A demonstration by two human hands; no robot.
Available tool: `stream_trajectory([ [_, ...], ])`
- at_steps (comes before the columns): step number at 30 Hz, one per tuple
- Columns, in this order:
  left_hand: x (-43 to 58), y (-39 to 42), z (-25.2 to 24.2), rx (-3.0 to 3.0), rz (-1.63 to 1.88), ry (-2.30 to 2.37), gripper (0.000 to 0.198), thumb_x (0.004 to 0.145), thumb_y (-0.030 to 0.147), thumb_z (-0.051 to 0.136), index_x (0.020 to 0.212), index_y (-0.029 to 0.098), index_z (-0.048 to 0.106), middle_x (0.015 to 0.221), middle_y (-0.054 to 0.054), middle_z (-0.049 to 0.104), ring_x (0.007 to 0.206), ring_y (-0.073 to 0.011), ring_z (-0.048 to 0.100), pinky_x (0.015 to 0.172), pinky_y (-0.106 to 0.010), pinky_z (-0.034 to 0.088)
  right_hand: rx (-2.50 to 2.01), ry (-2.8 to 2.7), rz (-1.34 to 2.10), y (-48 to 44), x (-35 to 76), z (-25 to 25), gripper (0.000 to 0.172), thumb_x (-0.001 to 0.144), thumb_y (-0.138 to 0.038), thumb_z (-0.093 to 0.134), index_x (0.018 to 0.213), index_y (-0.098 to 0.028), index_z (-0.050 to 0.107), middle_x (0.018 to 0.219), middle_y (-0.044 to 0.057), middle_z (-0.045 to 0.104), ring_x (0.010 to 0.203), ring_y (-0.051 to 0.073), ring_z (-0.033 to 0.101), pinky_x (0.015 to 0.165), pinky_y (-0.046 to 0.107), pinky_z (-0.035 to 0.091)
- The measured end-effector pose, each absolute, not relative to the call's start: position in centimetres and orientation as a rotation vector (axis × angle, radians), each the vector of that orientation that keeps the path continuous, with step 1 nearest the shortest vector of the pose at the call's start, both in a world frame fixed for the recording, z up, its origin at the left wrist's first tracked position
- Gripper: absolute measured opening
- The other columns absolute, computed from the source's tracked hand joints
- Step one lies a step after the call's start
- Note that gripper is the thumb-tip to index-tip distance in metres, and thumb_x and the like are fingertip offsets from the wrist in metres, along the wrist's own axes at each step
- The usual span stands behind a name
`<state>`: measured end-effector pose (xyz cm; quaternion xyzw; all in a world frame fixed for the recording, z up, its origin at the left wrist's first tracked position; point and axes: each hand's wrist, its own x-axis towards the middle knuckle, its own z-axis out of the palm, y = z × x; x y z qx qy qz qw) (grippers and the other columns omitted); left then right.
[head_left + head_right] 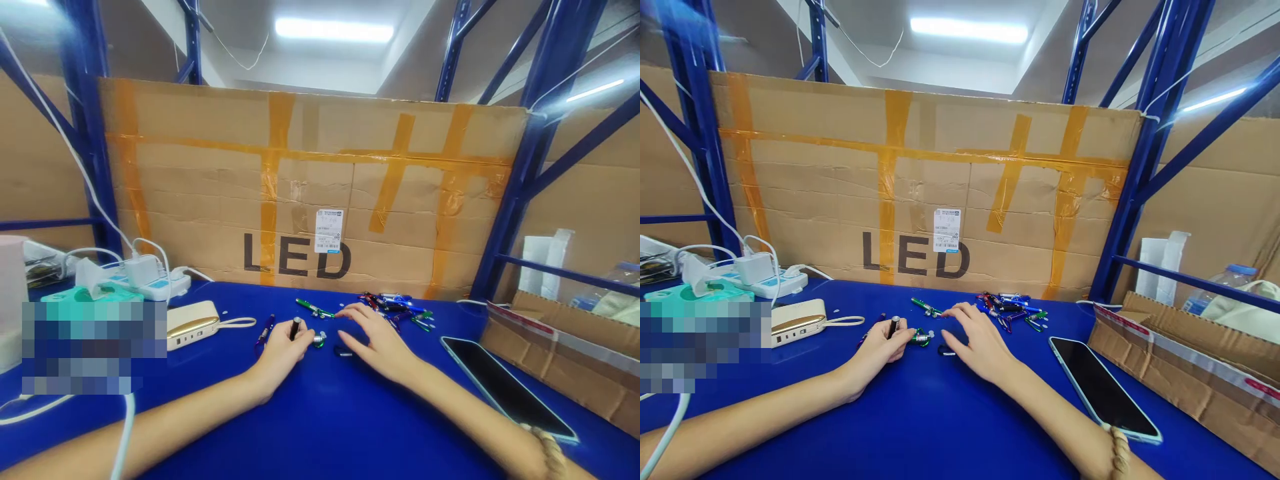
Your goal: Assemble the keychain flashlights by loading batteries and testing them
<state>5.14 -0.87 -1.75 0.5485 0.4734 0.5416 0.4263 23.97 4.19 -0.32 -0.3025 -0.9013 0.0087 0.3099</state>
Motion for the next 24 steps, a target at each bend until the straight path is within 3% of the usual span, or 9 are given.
stream_trajectory([
  [9,5.0,-0.8,-1.8,1.27,1.361,1.09,0.034,0.061,0.035,0.06,0.056,0.02,0.03,0.043,0.012,0.025,0.041,-0.0028,0.019,0.042,-0.02,0.014,-0.864,-2.639,-0.14,8.6,21.5,-1.4,0.032,0.092,-0.031,0.037,0.118,-0.028,0.056,0.127,0.009,0.045,0.114,0.025,0.044,0.09,0.045,0.04],
  [16,4.9,-0.6,-1.9,1.242,1.343,1.053,0.036,0.06,0.036,0.062,0.056,0.02,0.03,0.043,0.013,0.025,0.04,-0.0024,0.02,0.042,-0.02,0.013,-0.85,-2.597,-0.145,10.0,21.0,-2.0,0.025,0.089,-0.026,0.046,0.105,-0.021,0.064,0.102,0.008,0.06,0.096,0.021,0.052,0.083,0.036,0.043],
  [24,4.9,-0.9,-1.6,1.25,1.309,1.09,0.034,0.06,0.032,0.061,0.055,0.02,0.03,0.043,0.013,0.025,0.04,-0.0021,0.019,0.042,-0.02,0.013,-0.875,-2.534,-0.125,10.2,21.6,-2.2,0.031,0.087,-0.029,0.048,0.115,-0.019,0.058,0.107,0.009,0.059,0.1,0.022,0.053,0.085,0.038,0.043],
])
